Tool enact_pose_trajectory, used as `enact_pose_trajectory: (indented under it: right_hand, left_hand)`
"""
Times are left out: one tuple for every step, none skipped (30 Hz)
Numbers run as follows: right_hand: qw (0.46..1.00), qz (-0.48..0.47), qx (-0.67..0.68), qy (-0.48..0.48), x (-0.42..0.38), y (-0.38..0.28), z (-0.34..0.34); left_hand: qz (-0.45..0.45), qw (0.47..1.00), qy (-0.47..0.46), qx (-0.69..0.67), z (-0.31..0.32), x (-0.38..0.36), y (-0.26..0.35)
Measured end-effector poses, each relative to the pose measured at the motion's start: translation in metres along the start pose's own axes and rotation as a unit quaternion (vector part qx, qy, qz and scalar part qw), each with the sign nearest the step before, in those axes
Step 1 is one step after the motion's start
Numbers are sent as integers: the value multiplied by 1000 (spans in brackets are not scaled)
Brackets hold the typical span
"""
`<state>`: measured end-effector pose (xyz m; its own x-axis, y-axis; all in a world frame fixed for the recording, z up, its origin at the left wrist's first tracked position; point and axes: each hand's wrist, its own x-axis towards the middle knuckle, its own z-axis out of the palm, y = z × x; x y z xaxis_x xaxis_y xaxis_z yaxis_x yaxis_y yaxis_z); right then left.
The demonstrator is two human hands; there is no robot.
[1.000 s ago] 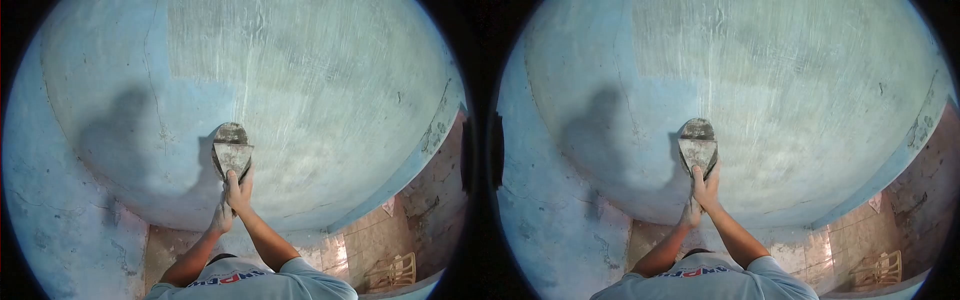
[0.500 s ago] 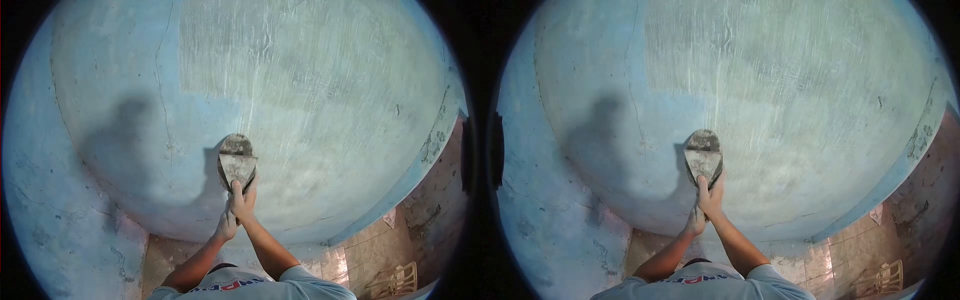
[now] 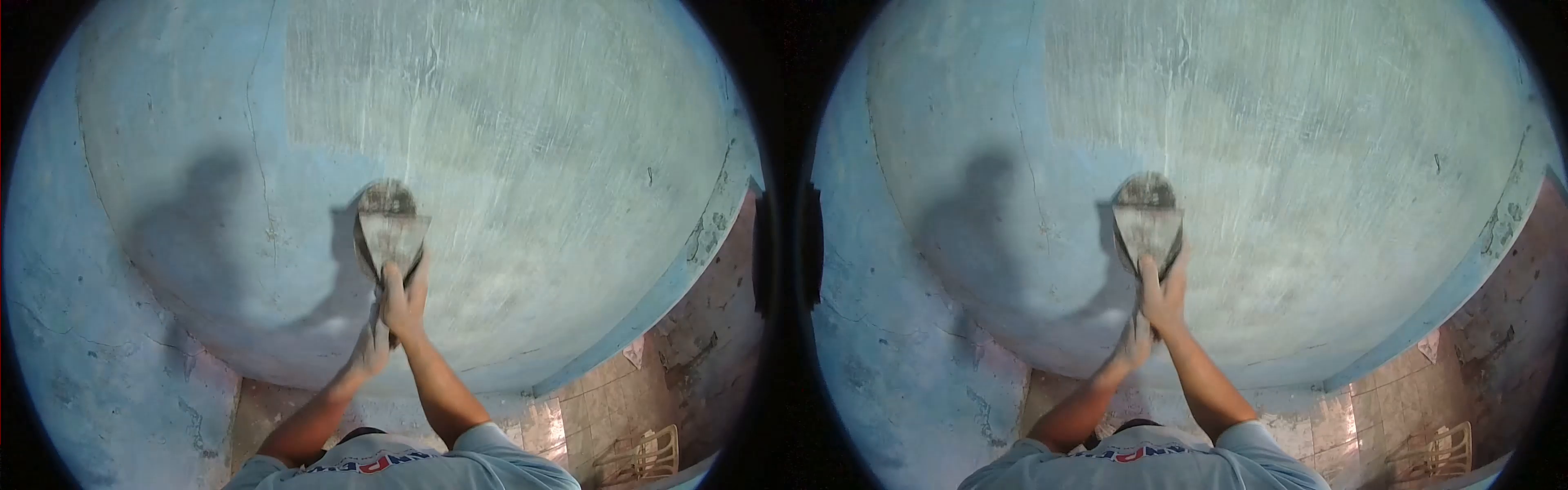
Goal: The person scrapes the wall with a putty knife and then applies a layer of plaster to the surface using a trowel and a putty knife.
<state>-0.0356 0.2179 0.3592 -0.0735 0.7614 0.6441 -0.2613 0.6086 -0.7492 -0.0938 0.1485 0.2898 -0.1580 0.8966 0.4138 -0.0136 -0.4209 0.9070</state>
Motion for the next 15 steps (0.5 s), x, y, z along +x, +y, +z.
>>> enact_pose_trajectory:
  right_hand:
    - [1000,-8,-5,1,15,-12,2]
    - [1000,-16,-10,2,29,-23,5]
    - [1000,-24,-15,2,33,-27,5]
    - [1000,-15,-25,3,26,-22,2]
    - [999,-6,-35,4,16,-12,0]
    - [999,2,-44,4,4,-3,-2]
    - [1000,19,-25,2,-13,2,-4]
    - [999,34,-4,12,-29,14,-6]
    - [998,48,17,20,-44,28,-9]
    - [997,64,37,29,-48,36,-9]
    - [1000,-2,-7,25,-41,31,-7]
    - [1000,3,-9,12,-28,26,-7]
    - [1000,9,-11,-1,-6,12,-5]
    - [1000,14,-13,-12,12,-2,-1]
    - [1000,1,-8,-8,28,-19,7]
  left_hand:
    - [-21,999,-29,-6,-5,13,-5]
    - [-14,999,-29,-7,-6,20,-2]
    - [-8,1000,-29,-7,-6,26,0]
    - [-2,1000,-30,-8,-6,25,0]
    - [-20,997,-52,53,-13,21,-14]
    - [36,996,-22,83,-11,11,-26]
    - [95,989,8,114,-6,-3,-36]
    - [44,997,-4,64,-4,-18,-39]
    - [-8,1000,-10,15,-2,-34,-41]
    - [-8,1000,-17,17,-5,-30,-33]
    - [-12,999,-24,19,-8,-25,-24]
    - [-3,1000,-22,16,-8,-14,-20]
    - [6,1000,-21,13,-8,-2,-16]
    - [15,1000,-19,11,-8,10,-12]
    - [8,1000,-25,1,-11,29,-1]
